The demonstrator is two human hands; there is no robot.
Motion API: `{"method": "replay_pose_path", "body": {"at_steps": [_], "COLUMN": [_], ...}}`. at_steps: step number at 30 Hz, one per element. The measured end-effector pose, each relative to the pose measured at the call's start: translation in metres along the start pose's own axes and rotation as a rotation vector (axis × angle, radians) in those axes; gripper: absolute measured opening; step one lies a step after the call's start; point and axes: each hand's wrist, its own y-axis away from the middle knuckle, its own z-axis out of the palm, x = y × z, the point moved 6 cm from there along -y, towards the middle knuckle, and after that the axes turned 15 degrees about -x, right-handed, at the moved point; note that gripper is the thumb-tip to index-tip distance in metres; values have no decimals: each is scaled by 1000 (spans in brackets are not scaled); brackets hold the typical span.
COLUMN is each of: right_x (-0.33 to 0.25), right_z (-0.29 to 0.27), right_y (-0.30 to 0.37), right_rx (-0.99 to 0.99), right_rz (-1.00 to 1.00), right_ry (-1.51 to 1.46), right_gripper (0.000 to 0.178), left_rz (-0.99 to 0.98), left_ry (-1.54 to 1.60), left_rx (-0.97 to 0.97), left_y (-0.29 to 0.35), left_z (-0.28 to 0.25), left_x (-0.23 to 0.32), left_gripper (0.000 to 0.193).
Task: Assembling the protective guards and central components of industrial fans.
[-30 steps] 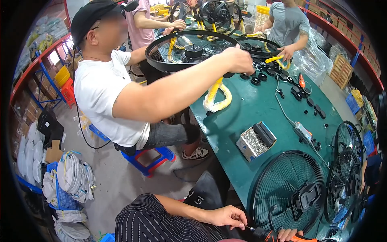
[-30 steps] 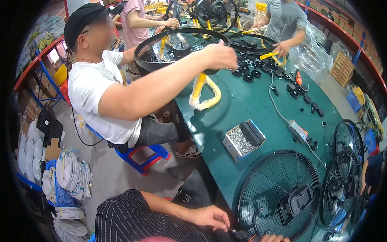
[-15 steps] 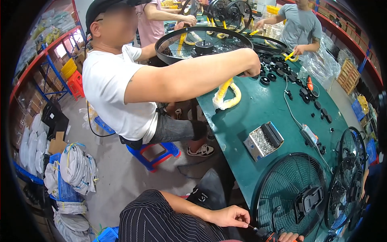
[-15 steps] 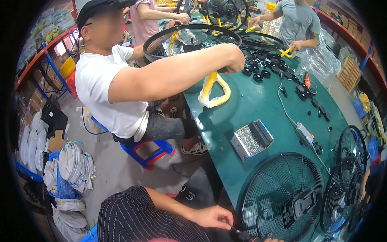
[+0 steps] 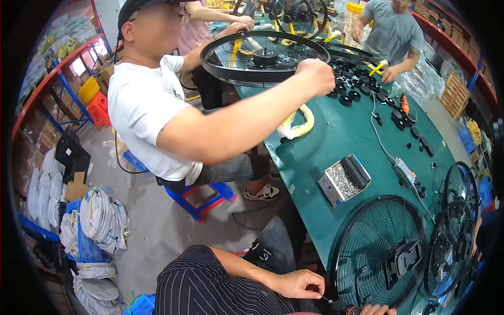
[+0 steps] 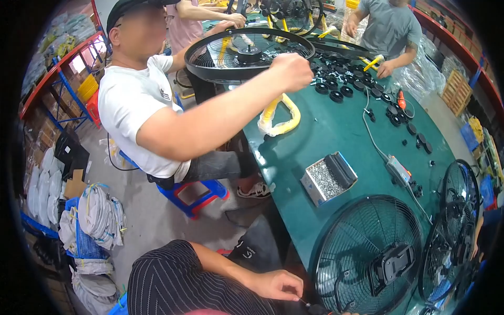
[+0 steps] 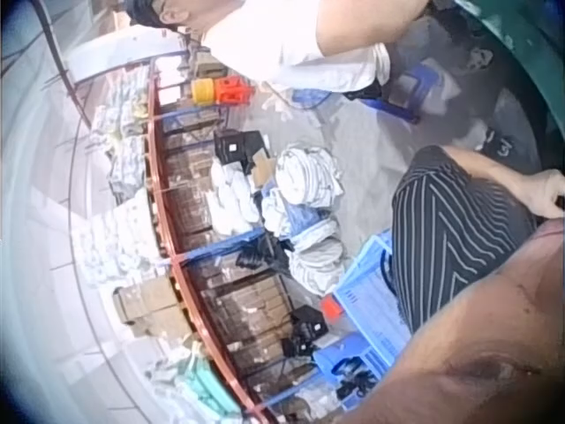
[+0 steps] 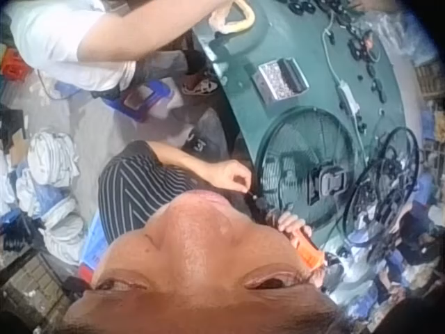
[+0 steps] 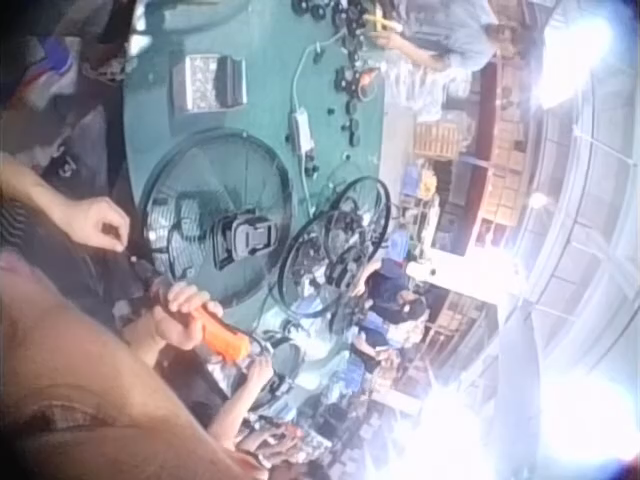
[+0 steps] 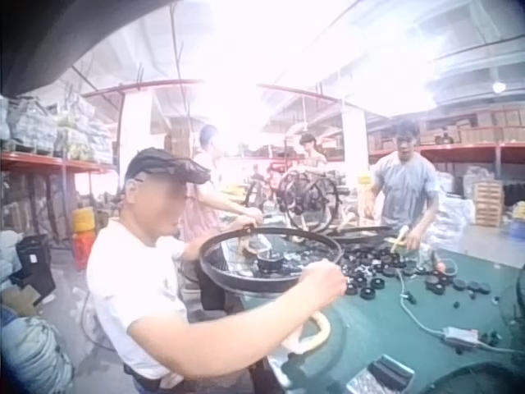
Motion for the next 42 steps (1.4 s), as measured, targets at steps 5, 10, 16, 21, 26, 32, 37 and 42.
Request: {"method": "replay_pose_path", "body": {"at_steps": [5, 10, 16, 21, 26, 32, 37, 42], "right_x": [5, -2, -26, -15, -10, -3, 1, 6], "right_z": [19, 38, 47, 42, 34, 36, 36, 37], "right_y": [-26, -13, -20, -29, -31, -37, -45, -53], "right_rx": [54, 363, 190, 108, 38, 32, 85, 101], "right_rz": [-52, -109, -57, -50, 30, 57, 81, 97], "right_ry": [24, 365, 502, 508, 518, 593, 648, 685], "right_gripper": [43, 42, 39, 41, 48, 49, 49, 47], "left_rz": [33, 134, 147, 161, 159, 142, 122, 141], "left_ry": [-250, -836, -965, -1067, -1061, -1007, -948, -921], "left_rx": [129, 240, 294, 259, 248, 228, 212, 255], "left_y": [-2, -13, -29, -36, -37, -40, -42, -41], "left_z": [-13, -26, -18, -19, -21, -22, -26, -29], "left_x": [27, 53, 53, 45, 40, 32, 28, 28], "left_gripper": [17, 33, 41, 44, 44, 43, 40, 38]}}
